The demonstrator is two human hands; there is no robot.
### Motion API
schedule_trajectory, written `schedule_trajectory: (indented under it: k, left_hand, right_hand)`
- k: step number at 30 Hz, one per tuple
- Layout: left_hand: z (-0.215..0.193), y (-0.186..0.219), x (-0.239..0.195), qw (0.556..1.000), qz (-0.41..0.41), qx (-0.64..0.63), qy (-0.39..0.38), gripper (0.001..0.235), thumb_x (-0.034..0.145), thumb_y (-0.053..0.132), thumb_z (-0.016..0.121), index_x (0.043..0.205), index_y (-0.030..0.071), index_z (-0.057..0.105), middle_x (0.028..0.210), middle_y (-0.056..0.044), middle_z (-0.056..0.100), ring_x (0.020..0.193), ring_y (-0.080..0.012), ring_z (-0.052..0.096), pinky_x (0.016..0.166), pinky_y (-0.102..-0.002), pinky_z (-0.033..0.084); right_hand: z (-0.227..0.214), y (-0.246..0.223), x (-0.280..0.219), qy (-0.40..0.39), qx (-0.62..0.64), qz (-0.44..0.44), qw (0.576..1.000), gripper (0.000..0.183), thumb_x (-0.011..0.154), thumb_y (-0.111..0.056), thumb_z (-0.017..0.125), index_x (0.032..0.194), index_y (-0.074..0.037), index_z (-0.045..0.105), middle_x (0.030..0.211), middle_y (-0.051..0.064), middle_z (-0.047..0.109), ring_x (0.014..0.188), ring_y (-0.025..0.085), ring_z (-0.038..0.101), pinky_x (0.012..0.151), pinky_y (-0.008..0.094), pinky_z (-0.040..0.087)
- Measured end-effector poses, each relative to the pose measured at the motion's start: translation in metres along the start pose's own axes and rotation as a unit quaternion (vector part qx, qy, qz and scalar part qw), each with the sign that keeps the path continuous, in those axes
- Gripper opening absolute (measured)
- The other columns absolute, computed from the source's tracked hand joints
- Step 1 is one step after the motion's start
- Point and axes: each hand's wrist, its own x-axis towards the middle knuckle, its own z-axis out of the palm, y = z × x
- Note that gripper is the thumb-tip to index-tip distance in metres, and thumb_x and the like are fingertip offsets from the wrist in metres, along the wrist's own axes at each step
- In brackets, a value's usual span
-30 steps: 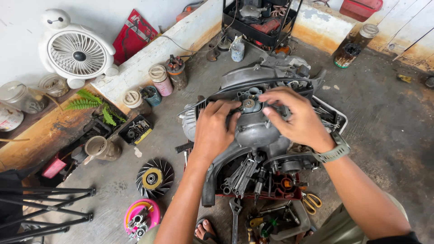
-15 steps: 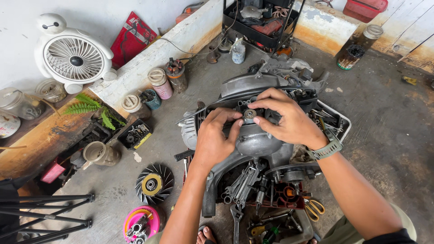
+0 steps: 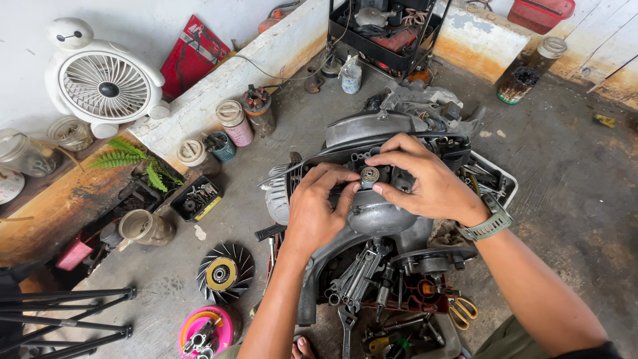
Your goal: The person applies lubricant from a tube to a small metal part and then places it into the engine. They then use a wrench to tighten a bolt on the engine casing.
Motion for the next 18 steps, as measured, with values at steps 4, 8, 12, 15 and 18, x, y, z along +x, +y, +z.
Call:
schedule_trajectory:
  k: [4, 8, 12, 15, 18]
  left_hand:
    - [0.0, 0.001, 0.002, 1.0, -0.007, 0.003, 0.002, 0.008, 0.08, 0.012, 0.067, 0.087, 0.01, 0.065, 0.08, -0.007, 0.063, 0.077, -0.0287, 0.063, 0.068, -0.04, 0.052]
    - [-0.001, 0.005, 0.003, 1.0, 0.0, 0.004, -0.005, 0.008, 0.081, 0.01, 0.065, 0.09, 0.009, 0.065, 0.081, -0.008, 0.063, 0.078, -0.0294, 0.064, 0.069, -0.04, 0.052]
    - [0.002, 0.002, 0.001, 1.0, -0.003, 0.019, 0.002, 0.007, 0.08, 0.012, 0.066, 0.087, 0.01, 0.065, 0.08, -0.006, 0.063, 0.077, -0.028, 0.064, 0.069, -0.04, 0.052]
    - [0.001, 0.002, 0.0, 1.0, -0.007, 0.017, 0.001, 0.007, 0.08, 0.012, 0.066, 0.088, 0.011, 0.065, 0.079, -0.007, 0.061, 0.077, -0.0289, 0.063, 0.07, -0.04, 0.051]
    - [0.001, 0.002, -0.002, 1.0, -0.01, 0.025, 0.004, 0.008, 0.079, 0.014, 0.067, 0.087, 0.012, 0.065, 0.077, -0.006, 0.061, 0.077, -0.0294, 0.063, 0.07, -0.04, 0.051]
  right_hand:
    - [-0.008, 0.001, -0.001, 0.006, 0.014, 0.018, 1.0, 0.023, 0.072, -0.001, 0.067, 0.095, -0.001, 0.066, 0.093, 0.013, 0.057, 0.082, 0.025, 0.058, 0.076, 0.037, 0.05]
    - [-0.004, 0.016, -0.005, 0.045, -0.048, 0.025, 0.998, 0.011, 0.073, -0.001, 0.069, 0.082, 0.001, 0.062, 0.095, 0.011, 0.054, 0.075, 0.024, 0.062, 0.07, 0.035, 0.053]
    - [-0.005, 0.013, 0.0, 0.04, -0.067, 0.059, 0.995, 0.011, 0.073, -0.003, 0.07, 0.077, 0.003, 0.063, 0.091, 0.012, 0.057, 0.067, 0.024, 0.065, 0.064, 0.038, 0.053]
    - [-0.007, 0.009, 0.006, 0.013, -0.072, 0.097, 0.993, 0.008, 0.071, -0.002, 0.07, 0.076, 0.003, 0.065, 0.09, 0.012, 0.057, 0.066, 0.024, 0.064, 0.062, 0.038, 0.052]
    - [-0.008, 0.007, 0.008, 0.003, -0.077, 0.11, 0.991, 0.008, 0.073, -0.003, 0.069, 0.076, 0.003, 0.064, 0.091, 0.01, 0.057, 0.067, 0.023, 0.064, 0.06, 0.037, 0.051]
